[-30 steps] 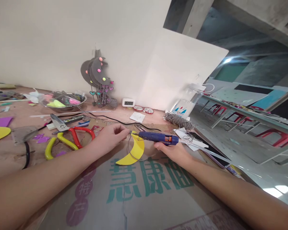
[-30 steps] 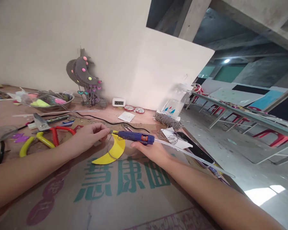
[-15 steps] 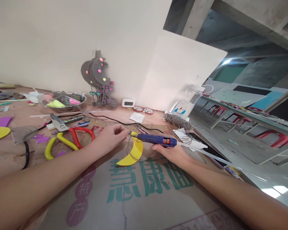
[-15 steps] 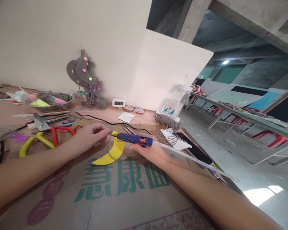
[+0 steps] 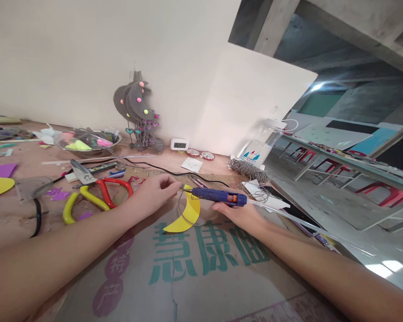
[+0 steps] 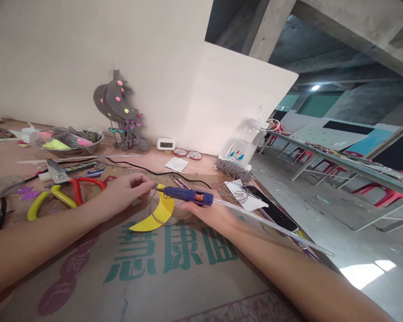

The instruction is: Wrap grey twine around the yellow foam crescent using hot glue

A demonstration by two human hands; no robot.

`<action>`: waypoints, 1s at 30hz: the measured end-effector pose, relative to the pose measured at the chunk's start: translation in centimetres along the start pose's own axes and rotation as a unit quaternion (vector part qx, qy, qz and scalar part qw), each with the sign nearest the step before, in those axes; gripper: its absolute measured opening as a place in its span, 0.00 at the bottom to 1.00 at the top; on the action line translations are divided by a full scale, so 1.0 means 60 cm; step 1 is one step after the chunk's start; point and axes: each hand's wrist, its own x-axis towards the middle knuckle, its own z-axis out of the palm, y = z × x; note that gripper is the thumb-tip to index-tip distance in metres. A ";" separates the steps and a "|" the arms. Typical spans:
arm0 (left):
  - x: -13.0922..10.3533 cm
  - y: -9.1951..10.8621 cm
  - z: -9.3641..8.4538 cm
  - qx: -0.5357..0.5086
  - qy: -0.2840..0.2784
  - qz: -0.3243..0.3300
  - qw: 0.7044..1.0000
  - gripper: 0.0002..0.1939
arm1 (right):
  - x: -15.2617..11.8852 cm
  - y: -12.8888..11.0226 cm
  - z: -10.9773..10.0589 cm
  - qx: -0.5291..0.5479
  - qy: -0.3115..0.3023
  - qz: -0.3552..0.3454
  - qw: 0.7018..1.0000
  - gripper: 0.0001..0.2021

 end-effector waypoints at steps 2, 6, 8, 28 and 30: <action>0.000 -0.001 0.000 -0.002 -0.001 -0.001 1.000 0.13 | 0.001 0.001 0.000 -0.001 -0.003 -0.005 1.000 0.12; 0.000 -0.001 -0.001 -0.001 -0.002 0.002 1.000 0.13 | 0.002 0.000 0.000 -0.010 -0.002 -0.020 1.000 0.13; 0.000 0.000 -0.001 0.002 -0.005 0.000 1.000 0.13 | 0.002 0.000 -0.001 -0.014 0.001 -0.023 1.000 0.13; -0.001 0.001 -0.001 0.018 -0.013 -0.001 1.000 0.13 | 0.005 0.027 0.000 -0.034 0.031 -0.031 0.998 0.13; -0.001 0.001 -0.001 0.018 -0.013 0.002 1.000 0.13 | 0.005 0.028 0.000 -0.036 0.034 -0.029 0.998 0.13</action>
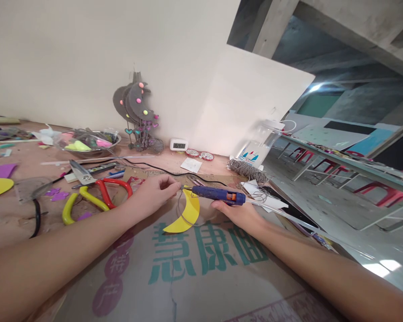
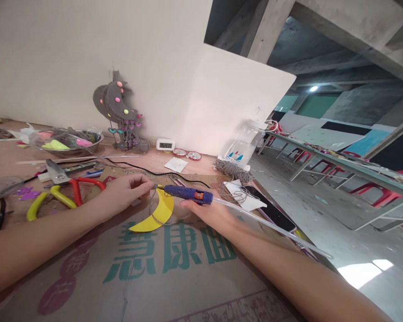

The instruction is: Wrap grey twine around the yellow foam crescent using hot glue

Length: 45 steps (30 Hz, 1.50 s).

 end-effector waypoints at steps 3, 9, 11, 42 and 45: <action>0.000 -0.001 0.000 -0.002 -0.003 0.002 1.000 0.13 | 0.000 0.000 0.000 -0.005 0.004 0.003 1.000 0.14; 0.001 -0.002 0.002 -0.006 -0.004 -0.003 1.000 0.13 | 0.000 0.000 0.001 0.000 0.007 0.015 1.000 0.14; 0.001 -0.002 0.002 -0.006 -0.006 0.000 1.000 0.13 | 0.000 -0.002 0.000 0.000 0.007 0.016 1.000 0.13; -0.003 -0.001 0.002 -0.032 -0.014 0.003 0.999 0.13 | 0.008 -0.041 -0.032 0.013 0.032 -0.037 0.999 0.21; -0.001 -0.003 0.003 -0.039 -0.013 0.009 0.999 0.13 | 0.020 -0.051 -0.048 0.061 0.050 -0.055 0.995 0.21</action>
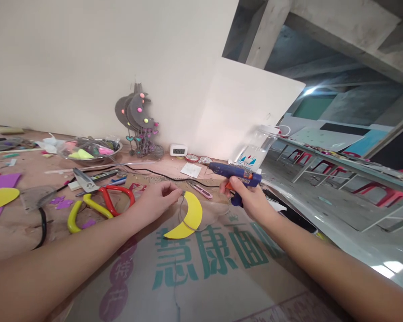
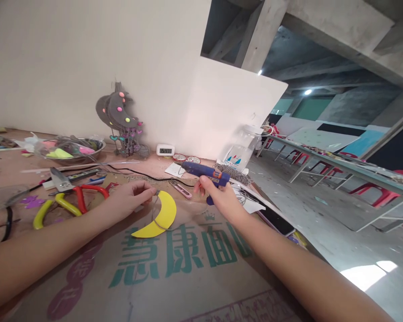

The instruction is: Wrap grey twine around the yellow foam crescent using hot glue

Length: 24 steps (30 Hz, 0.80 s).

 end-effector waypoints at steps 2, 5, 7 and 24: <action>0.001 -0.001 0.000 -0.003 0.003 0.007 1.000 0.13 | 0.018 -0.003 -0.009 -0.004 0.002 0.003 1.000 0.21; 0.001 -0.002 0.001 -0.004 0.005 0.011 1.000 0.13 | 0.060 0.005 -0.019 -0.041 -0.022 0.024 0.999 0.20; 0.000 -0.004 0.001 -0.008 0.004 0.006 1.000 0.13 | 0.096 0.021 -0.020 -0.091 -0.021 0.066 0.993 0.20; 0.001 -0.004 0.001 -0.031 -0.006 0.006 0.999 0.13 | 0.174 0.103 0.027 -0.312 -0.047 0.080 0.945 0.20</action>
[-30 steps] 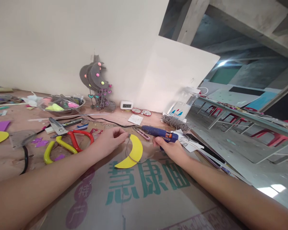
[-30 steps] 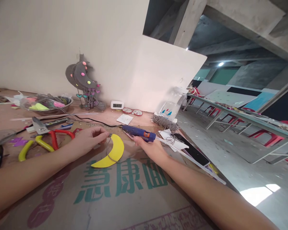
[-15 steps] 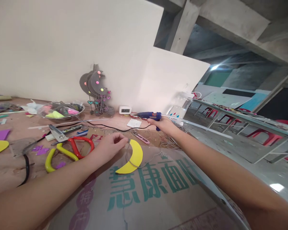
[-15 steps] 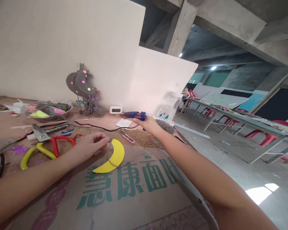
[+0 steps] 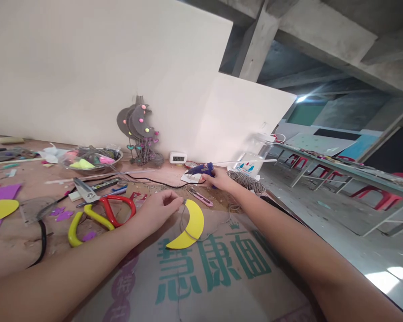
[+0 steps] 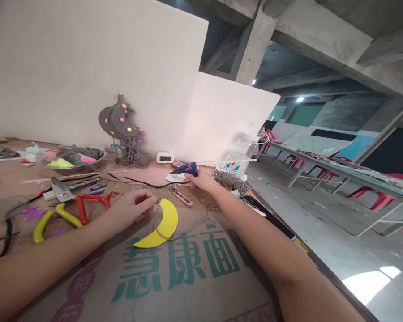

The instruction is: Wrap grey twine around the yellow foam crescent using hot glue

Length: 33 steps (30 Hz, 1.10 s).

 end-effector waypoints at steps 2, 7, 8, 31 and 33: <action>0.001 -0.001 0.000 0.004 0.007 -0.002 1.000 0.14 | -0.025 -0.003 -0.012 -0.024 0.003 -0.008 1.000 0.21; 0.002 0.002 0.000 0.007 0.010 0.000 1.000 0.14 | -0.115 -0.044 -0.048 -0.109 0.034 -0.100 0.988 0.19; 0.002 0.001 0.000 0.002 0.011 0.002 1.000 0.14 | -0.134 -0.058 -0.054 -0.089 0.032 -0.101 0.990 0.18; 0.008 -0.007 -0.001 0.020 0.033 0.021 0.999 0.14 | -0.247 -0.154 -0.052 0.219 -0.116 -0.193 0.949 0.04; 0.005 -0.001 -0.001 0.027 0.031 0.023 0.999 0.13 | -0.246 -0.152 -0.059 0.177 -0.084 -0.255 0.947 0.07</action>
